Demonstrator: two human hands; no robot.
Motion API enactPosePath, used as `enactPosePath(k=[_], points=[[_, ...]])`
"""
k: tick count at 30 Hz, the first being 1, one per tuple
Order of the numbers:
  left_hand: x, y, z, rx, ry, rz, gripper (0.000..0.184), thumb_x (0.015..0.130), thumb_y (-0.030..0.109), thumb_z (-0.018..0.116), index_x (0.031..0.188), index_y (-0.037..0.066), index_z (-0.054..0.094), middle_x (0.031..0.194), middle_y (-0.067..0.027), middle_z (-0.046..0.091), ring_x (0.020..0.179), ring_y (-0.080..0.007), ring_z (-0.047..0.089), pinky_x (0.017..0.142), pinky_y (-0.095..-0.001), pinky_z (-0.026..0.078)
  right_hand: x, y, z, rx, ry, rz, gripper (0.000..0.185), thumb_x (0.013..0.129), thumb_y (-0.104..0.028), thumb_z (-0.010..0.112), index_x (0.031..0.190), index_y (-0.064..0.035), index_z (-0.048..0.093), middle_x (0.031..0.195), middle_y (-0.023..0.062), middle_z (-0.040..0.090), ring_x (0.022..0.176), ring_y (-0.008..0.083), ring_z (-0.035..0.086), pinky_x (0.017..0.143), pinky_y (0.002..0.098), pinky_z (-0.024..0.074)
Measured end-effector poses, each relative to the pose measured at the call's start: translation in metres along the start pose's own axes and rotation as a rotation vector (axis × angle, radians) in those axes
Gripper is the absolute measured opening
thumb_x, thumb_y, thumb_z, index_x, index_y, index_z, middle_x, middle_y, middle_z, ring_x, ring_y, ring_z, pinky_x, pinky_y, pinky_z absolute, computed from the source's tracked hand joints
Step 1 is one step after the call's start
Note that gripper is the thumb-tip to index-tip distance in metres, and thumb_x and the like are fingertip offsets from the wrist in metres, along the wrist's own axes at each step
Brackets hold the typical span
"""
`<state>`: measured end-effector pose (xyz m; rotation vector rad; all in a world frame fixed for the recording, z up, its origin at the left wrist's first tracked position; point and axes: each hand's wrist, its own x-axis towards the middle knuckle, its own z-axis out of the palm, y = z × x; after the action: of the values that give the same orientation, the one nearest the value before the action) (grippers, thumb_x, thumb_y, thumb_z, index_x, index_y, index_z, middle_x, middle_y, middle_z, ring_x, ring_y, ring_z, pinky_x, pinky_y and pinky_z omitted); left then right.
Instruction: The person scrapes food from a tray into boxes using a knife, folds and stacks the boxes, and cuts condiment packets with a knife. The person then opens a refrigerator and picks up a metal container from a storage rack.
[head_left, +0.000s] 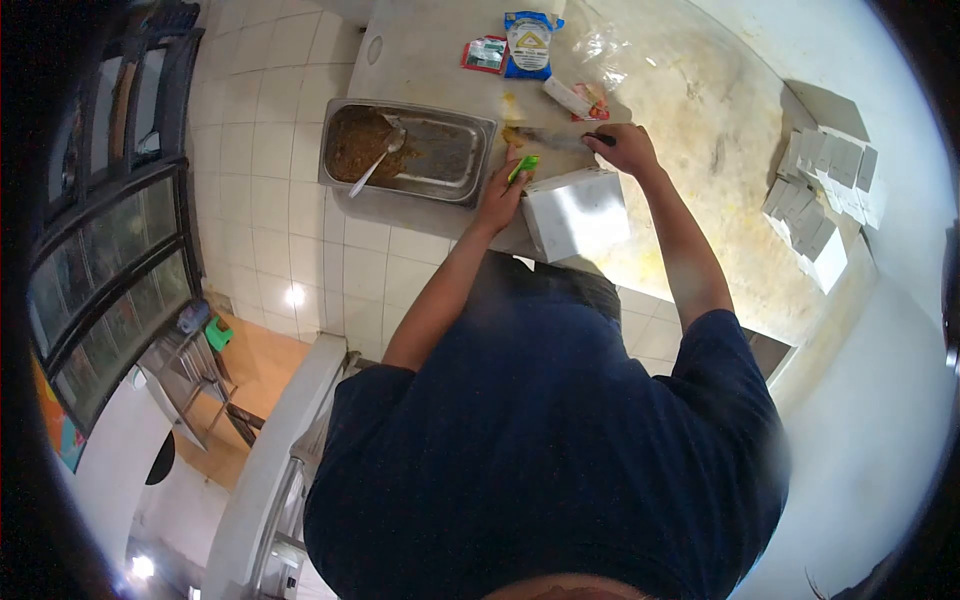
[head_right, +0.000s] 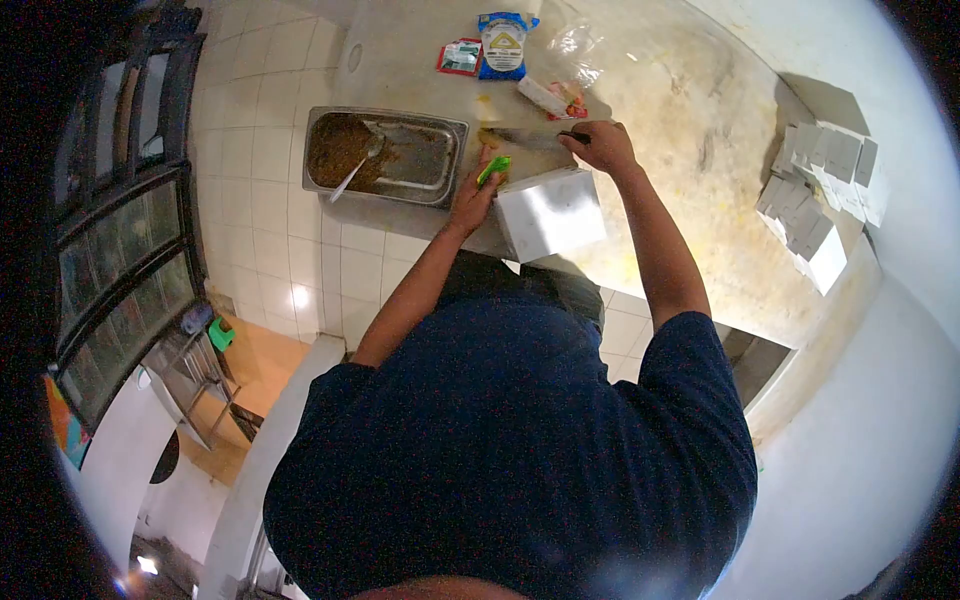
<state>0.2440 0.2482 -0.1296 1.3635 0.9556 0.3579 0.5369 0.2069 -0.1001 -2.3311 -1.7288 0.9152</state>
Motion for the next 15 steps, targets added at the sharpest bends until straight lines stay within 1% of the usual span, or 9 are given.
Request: enactPosePath(k=[3,6,9,12,15], points=[[-0.001,-0.002,0.004,0.055,0.053,0.094,0.036,0.100,0.020,0.053,0.129,-0.001,0.056,0.151,-0.0184,0.040,0.119,-0.0276,0.055,0.102,-0.0371,0.040,0.000,0.002,-0.001,0.017,-0.004,0.023,0.046,0.087,-0.058,0.059,0.085,-0.0139,0.073,0.078,0.0072,0.071,0.078,0.0291,0.067,0.080,0.0437,0.0481],[-0.002,-0.001,0.007,-0.190,0.035,-0.031,0.036,0.100,0.020,0.052,0.130,0.000,0.056,0.152,-0.0169,0.039,0.117,-0.0280,0.055,0.102,-0.0368,0.039,-0.003,-0.001,-0.001,0.011,-0.050,0.018,0.046,0.087,-0.058,0.058,0.085,-0.0145,0.073,0.078,0.0072,0.071,0.077,0.0294,0.067,0.080,0.0439,0.0488],[0.001,0.005,0.004,-0.099,0.016,0.070,0.036,0.099,0.020,0.053,0.130,0.002,0.057,0.152,-0.0166,0.039,0.114,-0.0291,0.054,0.102,-0.0360,0.039,-0.006,-0.005,0.001,0.009,-0.048,0.021,0.046,0.087,-0.058,0.058,0.084,-0.0147,0.073,0.079,0.0073,0.071,0.077,0.0295,0.068,0.080,0.0434,0.0496],[-0.006,0.015,-0.001,0.068,-0.011,-0.067,0.035,0.100,0.021,0.052,0.130,0.004,0.057,0.153,-0.0165,0.038,0.114,-0.0271,0.054,0.101,-0.0353,0.039,-0.003,-0.004,0.000,0.040,-0.042,0.041,0.046,0.087,-0.058,0.058,0.084,-0.0146,0.073,0.079,0.0076,0.071,0.076,0.0296,0.068,0.081,0.0427,0.0499],[-0.006,0.002,0.000,0.109,-0.018,0.077,0.035,0.100,0.021,0.052,0.130,0.005,0.057,0.153,-0.0160,0.038,0.116,-0.0261,0.053,0.101,-0.0353,0.039,-0.002,0.000,-0.002,0.009,-0.041,0.026,0.046,0.088,-0.058,0.058,0.084,-0.0140,0.073,0.078,0.0076,0.071,0.075,0.0298,0.068,0.082,0.0425,0.0499]])
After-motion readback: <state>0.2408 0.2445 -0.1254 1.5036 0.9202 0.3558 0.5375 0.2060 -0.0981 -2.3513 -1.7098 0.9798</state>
